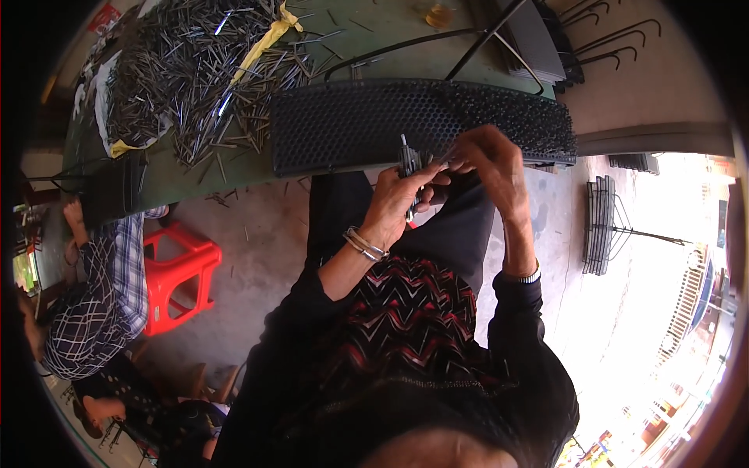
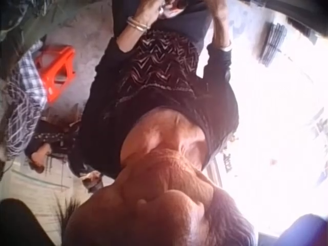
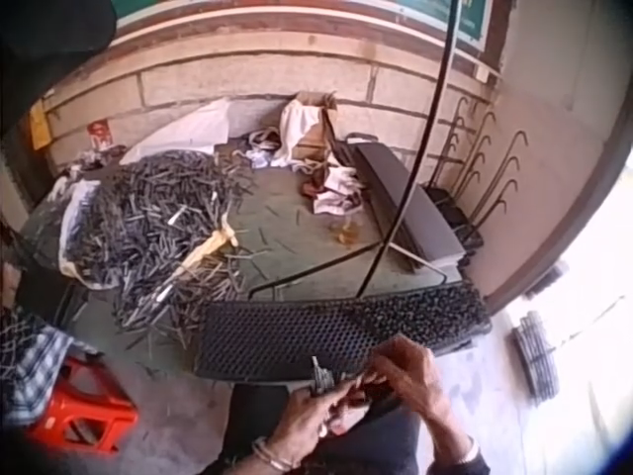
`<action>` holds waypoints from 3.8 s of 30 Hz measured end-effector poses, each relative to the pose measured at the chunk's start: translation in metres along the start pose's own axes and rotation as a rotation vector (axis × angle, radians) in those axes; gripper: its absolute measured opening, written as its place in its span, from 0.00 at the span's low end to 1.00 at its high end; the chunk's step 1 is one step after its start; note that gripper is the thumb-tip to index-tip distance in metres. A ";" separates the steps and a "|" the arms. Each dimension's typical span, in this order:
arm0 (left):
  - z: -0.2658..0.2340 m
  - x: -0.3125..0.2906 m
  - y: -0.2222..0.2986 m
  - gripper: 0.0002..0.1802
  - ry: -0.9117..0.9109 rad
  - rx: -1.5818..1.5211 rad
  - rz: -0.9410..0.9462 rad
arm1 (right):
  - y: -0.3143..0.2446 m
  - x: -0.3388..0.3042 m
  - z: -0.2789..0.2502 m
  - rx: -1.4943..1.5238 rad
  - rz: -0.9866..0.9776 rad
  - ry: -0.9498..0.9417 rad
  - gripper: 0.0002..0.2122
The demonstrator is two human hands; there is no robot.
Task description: The person is inserting small metal pins into a perforated board for assembly.
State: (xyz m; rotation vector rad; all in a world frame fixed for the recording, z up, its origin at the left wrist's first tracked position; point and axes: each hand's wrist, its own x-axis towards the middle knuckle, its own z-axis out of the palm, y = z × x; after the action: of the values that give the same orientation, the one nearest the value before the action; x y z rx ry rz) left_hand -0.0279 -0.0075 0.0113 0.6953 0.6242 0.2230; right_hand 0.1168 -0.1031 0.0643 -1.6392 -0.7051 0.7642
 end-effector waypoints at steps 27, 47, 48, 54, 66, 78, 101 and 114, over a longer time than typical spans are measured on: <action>0.007 0.002 -0.010 0.13 -0.061 -0.173 -0.129 | 0.037 0.045 -0.008 -0.890 -0.505 0.399 0.04; 0.007 -0.001 -0.013 0.13 -0.085 -0.078 -0.042 | 0.010 -0.018 -0.009 -0.171 0.120 -0.118 0.08; 0.005 0.001 -0.014 0.12 -0.100 -0.096 -0.050 | 0.012 -0.019 -0.008 -0.197 0.114 -0.113 0.07; 0.010 0.011 -0.011 0.12 -0.019 -0.153 -0.117 | 0.005 -0.012 0.002 -0.362 -0.115 0.419 0.04; 0.007 0.007 -0.017 0.12 -0.022 -0.170 -0.098 | 0.048 0.031 0.002 -0.916 -0.448 0.600 0.03; 0.018 0.001 -0.017 0.10 0.013 -0.051 -0.076 | 0.031 -0.015 -0.004 -0.362 -0.081 0.053 0.06; 0.017 0.005 -0.022 0.08 -0.047 -0.127 -0.070 | 0.052 0.015 -0.001 -0.783 -0.471 0.608 0.03; 0.017 0.006 -0.024 0.10 -0.012 -0.096 -0.091 | 0.035 -0.023 -0.013 -0.349 -0.040 0.080 0.07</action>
State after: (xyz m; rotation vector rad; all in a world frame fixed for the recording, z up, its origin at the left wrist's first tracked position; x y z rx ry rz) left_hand -0.0127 -0.0324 0.0029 0.5740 0.6279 0.1638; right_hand 0.1148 -0.1351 0.0349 -1.9517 -0.8455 0.5643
